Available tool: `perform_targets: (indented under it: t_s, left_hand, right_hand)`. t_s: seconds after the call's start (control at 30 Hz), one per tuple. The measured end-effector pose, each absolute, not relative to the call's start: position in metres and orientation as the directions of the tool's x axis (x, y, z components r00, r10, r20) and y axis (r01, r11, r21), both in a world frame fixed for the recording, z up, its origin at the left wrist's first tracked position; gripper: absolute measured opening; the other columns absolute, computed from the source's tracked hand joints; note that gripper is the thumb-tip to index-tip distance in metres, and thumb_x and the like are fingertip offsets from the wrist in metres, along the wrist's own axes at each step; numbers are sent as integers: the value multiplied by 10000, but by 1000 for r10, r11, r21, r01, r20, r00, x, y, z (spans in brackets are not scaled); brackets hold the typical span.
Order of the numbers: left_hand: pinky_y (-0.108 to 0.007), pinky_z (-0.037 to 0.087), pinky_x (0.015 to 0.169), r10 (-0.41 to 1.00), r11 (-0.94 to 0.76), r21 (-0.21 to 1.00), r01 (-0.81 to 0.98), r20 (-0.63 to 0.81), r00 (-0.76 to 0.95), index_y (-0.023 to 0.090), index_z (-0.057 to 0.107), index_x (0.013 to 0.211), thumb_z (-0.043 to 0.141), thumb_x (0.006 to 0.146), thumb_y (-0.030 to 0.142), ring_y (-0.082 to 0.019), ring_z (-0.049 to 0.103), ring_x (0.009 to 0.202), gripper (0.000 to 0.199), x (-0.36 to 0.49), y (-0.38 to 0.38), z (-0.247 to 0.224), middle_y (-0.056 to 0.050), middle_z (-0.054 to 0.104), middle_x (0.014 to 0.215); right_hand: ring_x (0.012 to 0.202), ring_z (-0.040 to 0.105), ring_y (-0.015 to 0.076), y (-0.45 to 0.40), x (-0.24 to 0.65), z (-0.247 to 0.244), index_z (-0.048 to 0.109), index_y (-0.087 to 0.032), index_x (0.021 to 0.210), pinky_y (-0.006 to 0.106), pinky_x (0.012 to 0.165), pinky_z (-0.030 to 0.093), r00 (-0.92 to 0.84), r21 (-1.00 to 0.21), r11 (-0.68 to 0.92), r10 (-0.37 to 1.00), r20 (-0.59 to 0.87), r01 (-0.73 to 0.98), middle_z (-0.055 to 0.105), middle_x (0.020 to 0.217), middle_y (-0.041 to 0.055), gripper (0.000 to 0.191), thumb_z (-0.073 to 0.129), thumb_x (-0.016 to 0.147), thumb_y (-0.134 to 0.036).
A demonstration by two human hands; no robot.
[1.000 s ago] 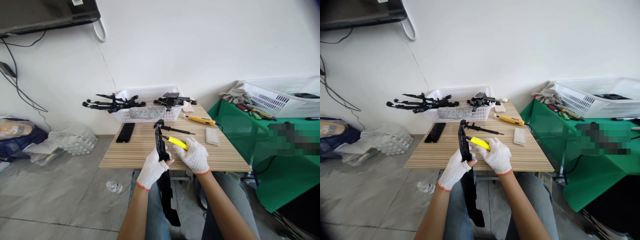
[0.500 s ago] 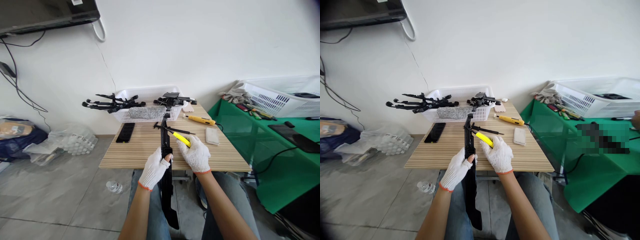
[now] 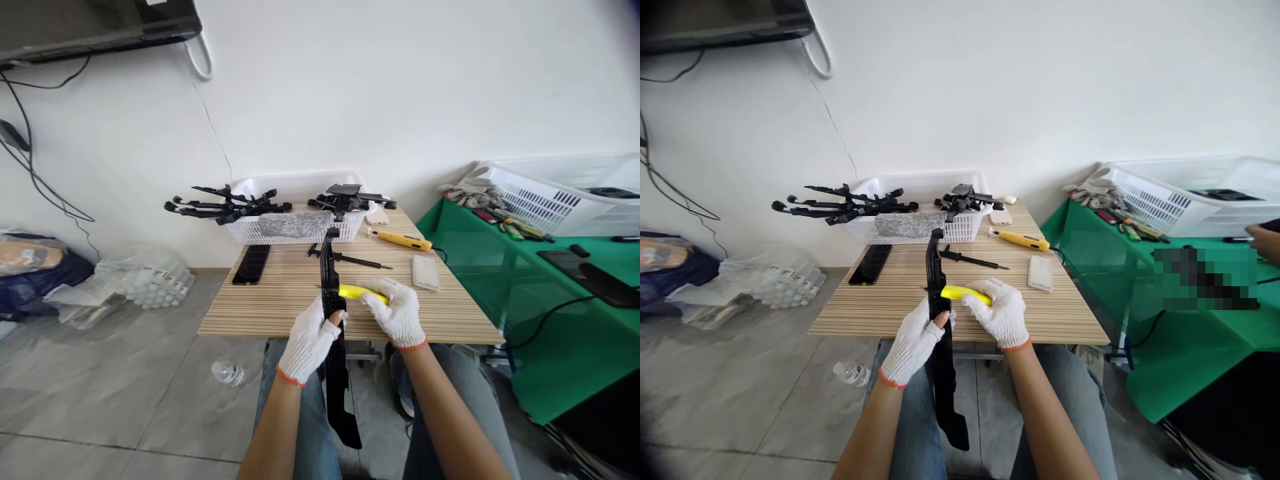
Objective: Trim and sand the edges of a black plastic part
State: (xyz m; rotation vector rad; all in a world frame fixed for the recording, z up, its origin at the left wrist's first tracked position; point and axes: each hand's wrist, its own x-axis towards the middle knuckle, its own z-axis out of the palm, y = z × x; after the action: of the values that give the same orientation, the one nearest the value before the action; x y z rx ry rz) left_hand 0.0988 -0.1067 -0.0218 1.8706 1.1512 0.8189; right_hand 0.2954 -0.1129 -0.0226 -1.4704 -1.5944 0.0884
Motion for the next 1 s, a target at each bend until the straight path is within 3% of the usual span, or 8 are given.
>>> perform_targets:
  t_s: [0.17,0.4,1.0]
  left_hand:
    - [-297,474,686,918,-278,854,439,103,382,223,608,992,484,943,476,-195,663,773,286,99,-107,-23,-43,729,888]
    - [-290,475,693,910,-262,874,408,84,406,234,571,1145,465,954,472,-190,667,795,323,100,-107,-20,-47,731,964]
    - [-287,471,690,913,-268,869,415,91,398,245,596,1104,484,943,444,-190,660,768,280,101,-107,-16,-36,732,946]
  right_hand:
    - [701,641,193,-113,296,-23,782,-193,802,277,649,443,118,-576,278,823,556,769,720,744,75,556,361,953,-523]
    - [671,633,189,-112,296,-26,777,-192,785,273,616,416,215,-585,213,789,575,782,707,705,69,606,307,972,-527]
    - [677,658,191,-116,294,-24,769,-205,764,284,627,435,245,-566,204,750,615,798,719,707,59,542,318,977,-415]
